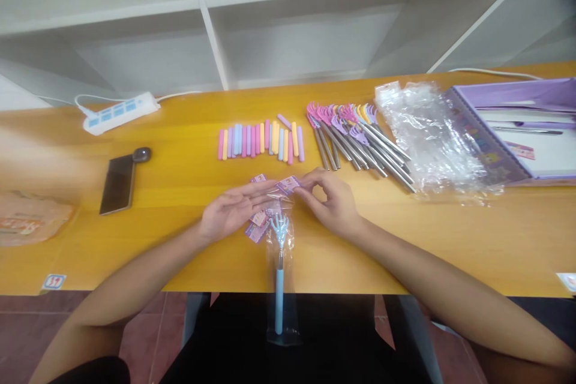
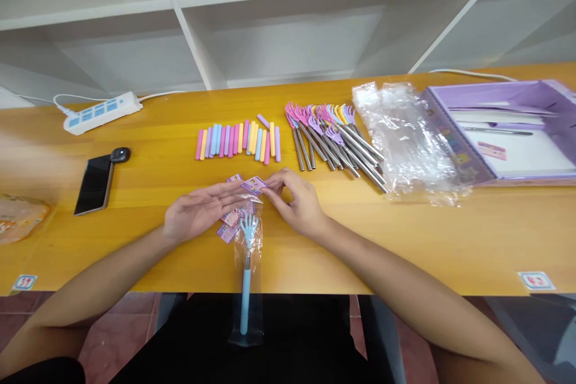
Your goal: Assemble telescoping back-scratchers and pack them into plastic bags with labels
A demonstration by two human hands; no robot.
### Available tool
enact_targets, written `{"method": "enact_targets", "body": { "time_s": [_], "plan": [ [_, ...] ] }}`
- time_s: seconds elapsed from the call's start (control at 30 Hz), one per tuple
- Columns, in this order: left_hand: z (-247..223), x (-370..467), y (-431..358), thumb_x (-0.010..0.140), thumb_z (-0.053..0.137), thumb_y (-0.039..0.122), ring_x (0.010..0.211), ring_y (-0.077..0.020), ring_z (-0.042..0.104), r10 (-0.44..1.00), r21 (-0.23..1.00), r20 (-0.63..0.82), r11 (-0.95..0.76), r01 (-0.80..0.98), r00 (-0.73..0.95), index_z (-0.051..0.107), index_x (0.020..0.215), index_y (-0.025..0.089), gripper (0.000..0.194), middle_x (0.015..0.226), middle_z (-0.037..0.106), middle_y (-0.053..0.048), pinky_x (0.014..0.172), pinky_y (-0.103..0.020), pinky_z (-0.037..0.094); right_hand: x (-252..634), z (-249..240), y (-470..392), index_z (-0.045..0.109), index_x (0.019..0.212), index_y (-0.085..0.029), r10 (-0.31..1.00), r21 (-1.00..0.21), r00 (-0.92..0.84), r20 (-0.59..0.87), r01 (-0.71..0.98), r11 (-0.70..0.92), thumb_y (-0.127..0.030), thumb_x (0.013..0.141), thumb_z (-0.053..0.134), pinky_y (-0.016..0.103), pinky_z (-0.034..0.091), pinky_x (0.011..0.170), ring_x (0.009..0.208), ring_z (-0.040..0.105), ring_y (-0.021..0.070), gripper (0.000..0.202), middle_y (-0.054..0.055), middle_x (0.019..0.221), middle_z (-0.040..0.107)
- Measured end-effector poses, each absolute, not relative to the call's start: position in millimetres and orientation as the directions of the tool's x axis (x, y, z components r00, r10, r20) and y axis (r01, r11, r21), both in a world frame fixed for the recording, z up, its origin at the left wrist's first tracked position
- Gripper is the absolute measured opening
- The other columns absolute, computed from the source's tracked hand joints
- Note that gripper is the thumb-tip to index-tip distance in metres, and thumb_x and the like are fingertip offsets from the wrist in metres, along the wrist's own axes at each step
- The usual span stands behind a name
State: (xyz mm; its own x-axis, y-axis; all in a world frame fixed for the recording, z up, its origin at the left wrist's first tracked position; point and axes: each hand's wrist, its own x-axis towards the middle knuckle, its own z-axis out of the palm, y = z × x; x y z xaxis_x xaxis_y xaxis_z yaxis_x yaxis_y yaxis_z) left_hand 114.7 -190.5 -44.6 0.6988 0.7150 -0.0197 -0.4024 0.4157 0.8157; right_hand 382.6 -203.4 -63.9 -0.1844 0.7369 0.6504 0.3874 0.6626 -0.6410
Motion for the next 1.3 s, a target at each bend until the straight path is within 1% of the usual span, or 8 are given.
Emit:
{"method": "enact_targets", "body": {
  "time_s": [0.23, 0.4, 0.6, 0.7, 0.9, 1.07, 1.17, 1.3],
  "plan": [
    [-48.6, 113.2, -191.7, 0.094, 0.061, 0.040, 0.149, -0.0391, 0.059, 0.713, 0.799, -0.023, 0.434, -0.415, 0.701, 0.074, 0.146, 0.015, 0.059, 0.158, 0.066, -0.016, 0.135, -0.061, 0.030, 384.2, -67.1, -201.9, 0.071, 0.113, -0.022, 0.703, -0.595, -0.240, 0.669, 0.394, 0.701, -0.014, 0.103, 0.072, 0.030, 0.058, 0.071, 0.081, 0.071, 0.0168, 0.013, 0.004, 0.094, 0.073],
    [-48.7, 113.8, -192.3, 0.094, 0.062, 0.042, 0.153, -0.0403, 0.055, 0.704, 0.801, -0.019, 0.435, -0.411, 0.710, 0.073, 0.147, 0.015, 0.061, 0.158, 0.066, -0.016, 0.135, -0.062, 0.030, 383.7, -67.9, -201.3, 0.072, 0.114, -0.022, 0.694, -0.593, -0.273, 0.666, 0.370, 0.715, -0.014, 0.104, 0.071, 0.031, 0.060, 0.072, 0.083, 0.071, 0.0170, 0.013, 0.004, 0.095, 0.074],
    [-51.2, 114.3, -191.6, 0.093, 0.064, 0.032, 0.152, -0.0371, 0.056, 0.694, 0.827, -0.001, 0.405, -0.389, 0.720, 0.071, 0.151, 0.021, 0.060, 0.159, 0.066, -0.012, 0.135, -0.061, 0.030, 385.1, -66.2, -202.2, 0.073, 0.119, -0.023, 0.690, -0.590, -0.270, 0.671, 0.369, 0.718, -0.013, 0.106, 0.068, 0.033, 0.061, 0.074, 0.086, 0.071, 0.0177, 0.017, 0.005, 0.097, 0.074],
    [-49.8, 116.1, -191.7, 0.096, 0.062, 0.032, 0.152, -0.0380, 0.056, 0.661, 0.831, 0.033, 0.398, -0.388, 0.749, 0.068, 0.155, 0.024, 0.060, 0.162, 0.064, -0.011, 0.134, -0.064, 0.032, 386.3, -64.9, -203.5, 0.073, 0.121, -0.023, 0.680, -0.568, -0.263, 0.684, 0.393, 0.723, -0.010, 0.105, 0.067, 0.033, 0.062, 0.076, 0.089, 0.071, 0.0182, 0.022, 0.006, 0.099, 0.073],
    [-47.7, 117.7, -193.3, 0.095, 0.062, 0.035, 0.160, -0.0421, 0.047, 0.643, 0.843, 0.029, 0.396, -0.364, 0.766, 0.063, 0.159, 0.022, 0.066, 0.173, 0.051, -0.013, 0.134, -0.066, 0.029, 387.2, -63.6, -202.9, 0.074, 0.124, -0.023, 0.646, -0.528, -0.327, 0.690, 0.383, 0.758, -0.009, 0.105, 0.066, 0.032, 0.063, 0.078, 0.091, 0.072, 0.0179, 0.024, 0.007, 0.103, 0.071],
    [-45.2, 117.1, -194.1, 0.093, 0.064, 0.039, 0.164, -0.0416, 0.040, 0.665, 0.847, 0.010, 0.392, -0.360, 0.747, 0.065, 0.157, 0.024, 0.066, 0.173, 0.051, -0.012, 0.133, -0.063, 0.032, 388.1, -63.3, -203.2, 0.073, 0.124, -0.024, 0.638, -0.523, -0.378, 0.671, 0.369, 0.768, -0.010, 0.105, 0.064, 0.032, 0.062, 0.077, 0.091, 0.070, 0.0178, 0.025, 0.006, 0.102, 0.067],
    [-42.2, 116.7, -194.3, 0.092, 0.066, 0.041, 0.165, -0.0410, 0.038, 0.685, 0.842, -0.012, 0.400, -0.362, 0.729, 0.065, 0.156, 0.025, 0.067, 0.172, 0.052, -0.012, 0.132, -0.061, 0.034, 389.7, -61.6, -204.9, 0.071, 0.130, -0.026, 0.638, -0.523, -0.428, 0.640, 0.366, 0.770, -0.013, 0.106, 0.063, 0.036, 0.062, 0.078, 0.093, 0.068, 0.0200, 0.029, 0.007, 0.104, 0.064],
    [-40.2, 117.2, -194.5, 0.091, 0.067, 0.041, 0.166, -0.0412, 0.037, 0.684, 0.837, -0.014, 0.407, -0.366, 0.730, 0.065, 0.156, 0.026, 0.067, 0.172, 0.052, -0.013, 0.132, -0.061, 0.034, 391.8, -61.6, -206.4, 0.067, 0.136, -0.027, 0.658, -0.537, -0.483, 0.577, 0.382, 0.752, -0.019, 0.105, 0.064, 0.041, 0.063, 0.083, 0.100, 0.066, 0.0232, 0.032, 0.009, 0.109, 0.061]
  ]
}}
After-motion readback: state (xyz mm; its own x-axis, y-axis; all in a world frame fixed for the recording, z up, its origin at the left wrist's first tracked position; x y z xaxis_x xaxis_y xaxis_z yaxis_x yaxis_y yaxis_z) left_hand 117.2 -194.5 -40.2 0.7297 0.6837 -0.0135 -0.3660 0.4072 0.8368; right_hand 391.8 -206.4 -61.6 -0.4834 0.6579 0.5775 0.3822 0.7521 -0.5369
